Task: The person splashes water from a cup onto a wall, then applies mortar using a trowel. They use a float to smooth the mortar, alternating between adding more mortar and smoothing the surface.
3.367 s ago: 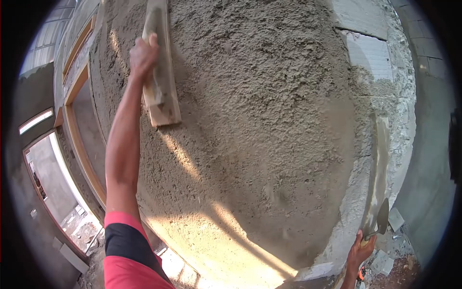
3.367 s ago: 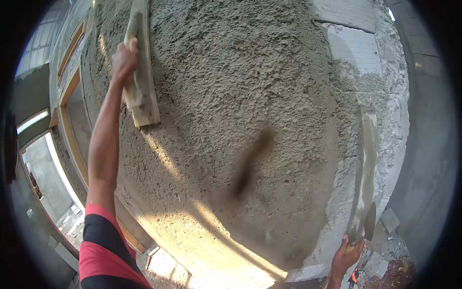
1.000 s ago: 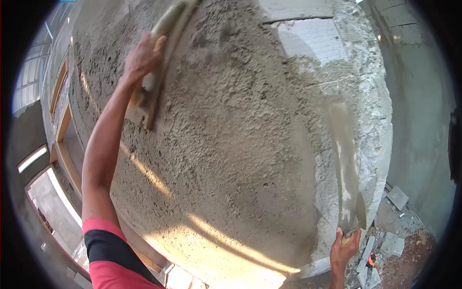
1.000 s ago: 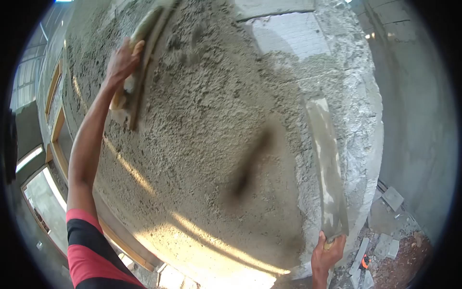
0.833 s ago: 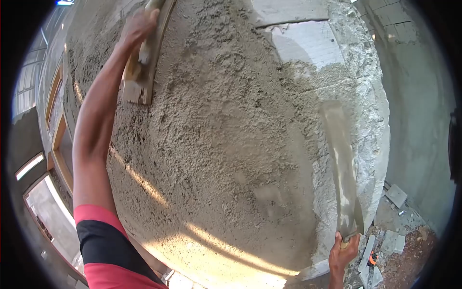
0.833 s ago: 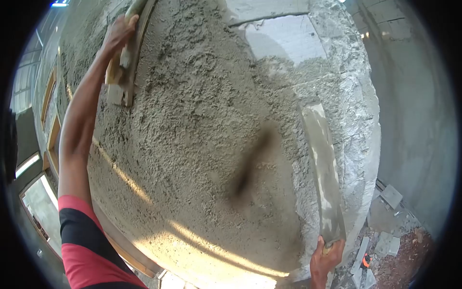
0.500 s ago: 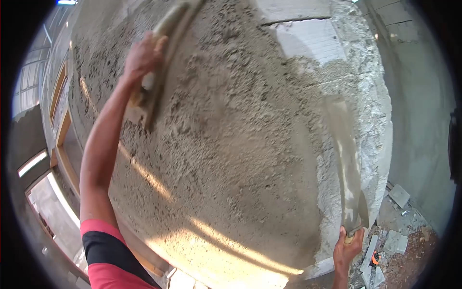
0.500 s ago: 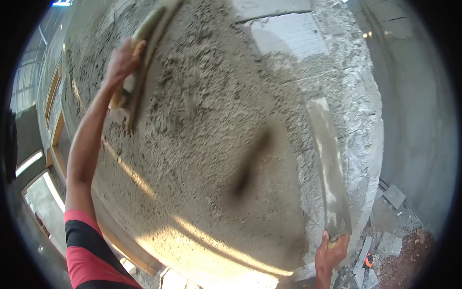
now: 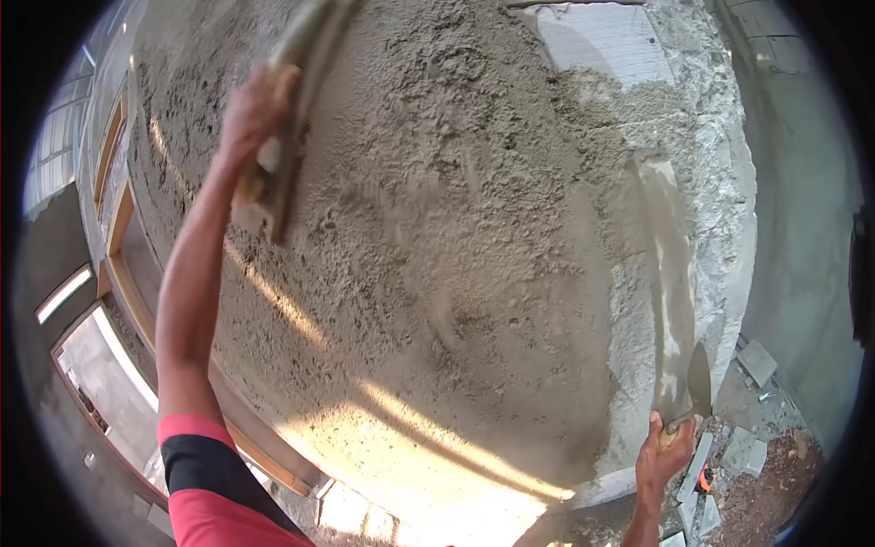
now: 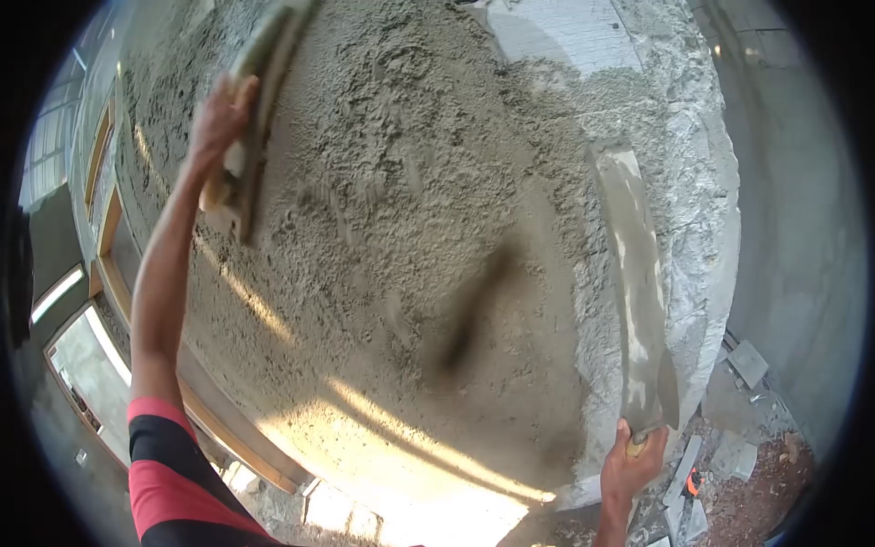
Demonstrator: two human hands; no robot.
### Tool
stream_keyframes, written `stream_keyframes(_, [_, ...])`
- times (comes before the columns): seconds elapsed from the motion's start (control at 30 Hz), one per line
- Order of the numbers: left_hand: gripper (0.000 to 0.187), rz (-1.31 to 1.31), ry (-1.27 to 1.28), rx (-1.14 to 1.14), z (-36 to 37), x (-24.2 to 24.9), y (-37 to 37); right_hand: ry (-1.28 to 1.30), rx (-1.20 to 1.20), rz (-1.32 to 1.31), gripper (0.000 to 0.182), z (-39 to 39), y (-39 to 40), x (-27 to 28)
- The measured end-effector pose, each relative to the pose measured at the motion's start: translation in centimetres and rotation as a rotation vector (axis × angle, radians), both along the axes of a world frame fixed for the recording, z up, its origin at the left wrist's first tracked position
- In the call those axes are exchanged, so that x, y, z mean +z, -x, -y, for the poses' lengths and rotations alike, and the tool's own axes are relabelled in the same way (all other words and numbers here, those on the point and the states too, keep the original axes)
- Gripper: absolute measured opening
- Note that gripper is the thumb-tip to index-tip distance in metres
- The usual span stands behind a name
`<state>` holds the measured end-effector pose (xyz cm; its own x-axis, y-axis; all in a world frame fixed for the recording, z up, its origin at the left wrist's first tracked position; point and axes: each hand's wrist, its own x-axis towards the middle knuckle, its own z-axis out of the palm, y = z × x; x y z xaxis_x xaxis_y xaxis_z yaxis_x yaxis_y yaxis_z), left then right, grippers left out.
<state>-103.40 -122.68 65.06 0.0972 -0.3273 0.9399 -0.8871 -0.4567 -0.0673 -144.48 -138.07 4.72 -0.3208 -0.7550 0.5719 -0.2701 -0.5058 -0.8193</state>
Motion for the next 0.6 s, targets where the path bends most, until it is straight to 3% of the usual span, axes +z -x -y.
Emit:
stream_keyframes(0.07, [0.063,0.116,0.076,0.009,1.2,4.8,-0.5,-0.004,0.011,-0.015,0.027,0.0,0.0,-0.1])
stream_keyframes(0.13, [0.063,0.317,0.091,0.019,2.4,6.4,-0.5,-0.021,0.019,0.008,0.027,-0.2,-0.5,0.3])
stream_keyframes(0.33, [0.045,0.075,-0.203,0.104,2.1,-15.0,4.1,-0.046,0.068,0.01,0.033,-0.3,-0.4,0.1])
stream_keyframes(0.4, [0.044,0.033,-0.154,0.099,0.5,-15.8,1.9,-0.05,0.054,0.009,0.032,-0.2,-0.2,-0.5])
stream_keyframes(0.43, [0.043,0.009,-0.132,0.089,-0.5,-15.6,0.8,-0.044,0.046,0.0,0.03,-0.6,0.2,-0.9])
stream_keyframes(0.5, [0.047,-0.117,-0.031,0.017,-0.7,-9.0,-0.6,-0.002,0.024,0.002,0.028,-0.1,-0.3,-0.3])
stream_keyframes(0.57, [0.055,0.054,0.056,0.028,0.4,-1.9,-2.0,0.019,0.024,-0.008,0.029,0.0,-0.4,-0.3])
stream_keyframes(0.6, [0.055,0.173,0.051,-0.01,1.4,-1.1,-1.5,0.003,0.03,-0.01,0.031,0.1,-0.4,-0.4])
